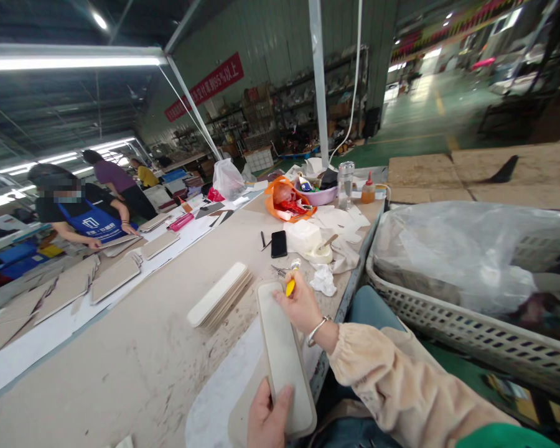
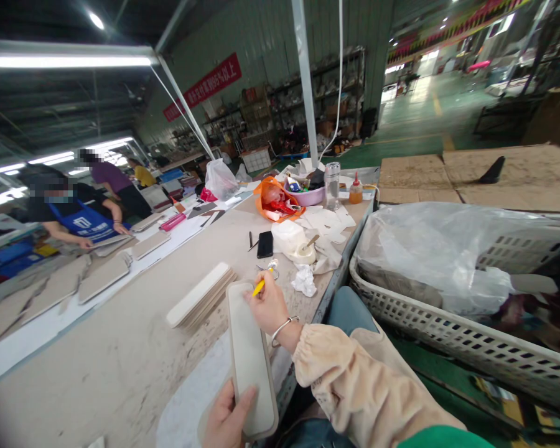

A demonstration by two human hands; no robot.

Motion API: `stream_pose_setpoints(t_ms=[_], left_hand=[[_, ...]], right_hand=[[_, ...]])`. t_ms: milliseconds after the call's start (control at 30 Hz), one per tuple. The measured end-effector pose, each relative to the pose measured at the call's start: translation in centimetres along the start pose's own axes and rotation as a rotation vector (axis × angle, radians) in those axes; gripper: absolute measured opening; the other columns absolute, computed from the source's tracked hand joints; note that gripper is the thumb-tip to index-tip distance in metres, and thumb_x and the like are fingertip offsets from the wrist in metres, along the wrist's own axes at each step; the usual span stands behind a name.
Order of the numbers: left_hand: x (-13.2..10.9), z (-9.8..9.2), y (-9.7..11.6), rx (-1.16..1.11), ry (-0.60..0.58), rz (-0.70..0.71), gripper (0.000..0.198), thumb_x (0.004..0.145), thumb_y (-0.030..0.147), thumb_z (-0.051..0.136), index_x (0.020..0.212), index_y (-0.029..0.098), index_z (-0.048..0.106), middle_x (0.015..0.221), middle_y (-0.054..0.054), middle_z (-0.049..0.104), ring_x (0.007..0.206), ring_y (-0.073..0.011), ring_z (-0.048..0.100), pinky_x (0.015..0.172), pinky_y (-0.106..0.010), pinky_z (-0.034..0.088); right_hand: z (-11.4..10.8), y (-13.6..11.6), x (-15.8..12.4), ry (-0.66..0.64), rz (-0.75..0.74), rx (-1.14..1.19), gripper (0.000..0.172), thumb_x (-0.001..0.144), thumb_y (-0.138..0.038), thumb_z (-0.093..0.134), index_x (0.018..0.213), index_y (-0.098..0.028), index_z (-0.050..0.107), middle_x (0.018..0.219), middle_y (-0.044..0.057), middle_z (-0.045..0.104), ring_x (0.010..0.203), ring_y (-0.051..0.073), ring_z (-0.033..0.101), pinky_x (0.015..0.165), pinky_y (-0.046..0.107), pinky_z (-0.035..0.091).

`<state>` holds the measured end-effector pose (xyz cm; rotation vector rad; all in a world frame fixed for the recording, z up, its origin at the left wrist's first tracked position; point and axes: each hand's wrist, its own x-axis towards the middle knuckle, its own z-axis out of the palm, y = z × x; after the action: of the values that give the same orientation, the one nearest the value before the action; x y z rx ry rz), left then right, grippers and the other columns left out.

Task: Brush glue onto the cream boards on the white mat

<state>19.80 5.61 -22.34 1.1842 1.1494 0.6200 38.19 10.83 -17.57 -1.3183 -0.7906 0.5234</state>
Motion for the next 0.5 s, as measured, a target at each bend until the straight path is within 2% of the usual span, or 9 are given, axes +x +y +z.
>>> stream_pose_setpoints(t_ms=[167,500], left_hand=[[-0.13,0.13,-0.08,-0.029,-0.02,-0.064,0.058,0.06,0.055,0.074,0.102,0.016,0.068,0.099,-0.009,0.072,0.105,-0.0319,0.059,0.084,-0.035,0.049],[-0.48,0.31,0.22,-0.052,-0.031,-0.045,0.046,0.064,0.052,0.073,0.094,0.017,0.068,0.093,-0.006,0.072,0.096,-0.0277,0.062,0.082,-0.031,0.049]], right_hand=[[0.0,0.83,-0.15,-0.011,0.002,0.022,0.025,0.073,-0.024,0.057,0.087,-0.025,0.036,0.061,-0.009,0.035,0.05,0.011,0.036,0.048,0.023,0.031],[-0.09,0.58,-0.31,0.002,-0.041,-0.015,0.019,0.075,-0.022,0.052,0.086,-0.024,0.037,0.064,-0.008,0.038,0.054,0.012,0.039,0.053,0.024,0.033]])
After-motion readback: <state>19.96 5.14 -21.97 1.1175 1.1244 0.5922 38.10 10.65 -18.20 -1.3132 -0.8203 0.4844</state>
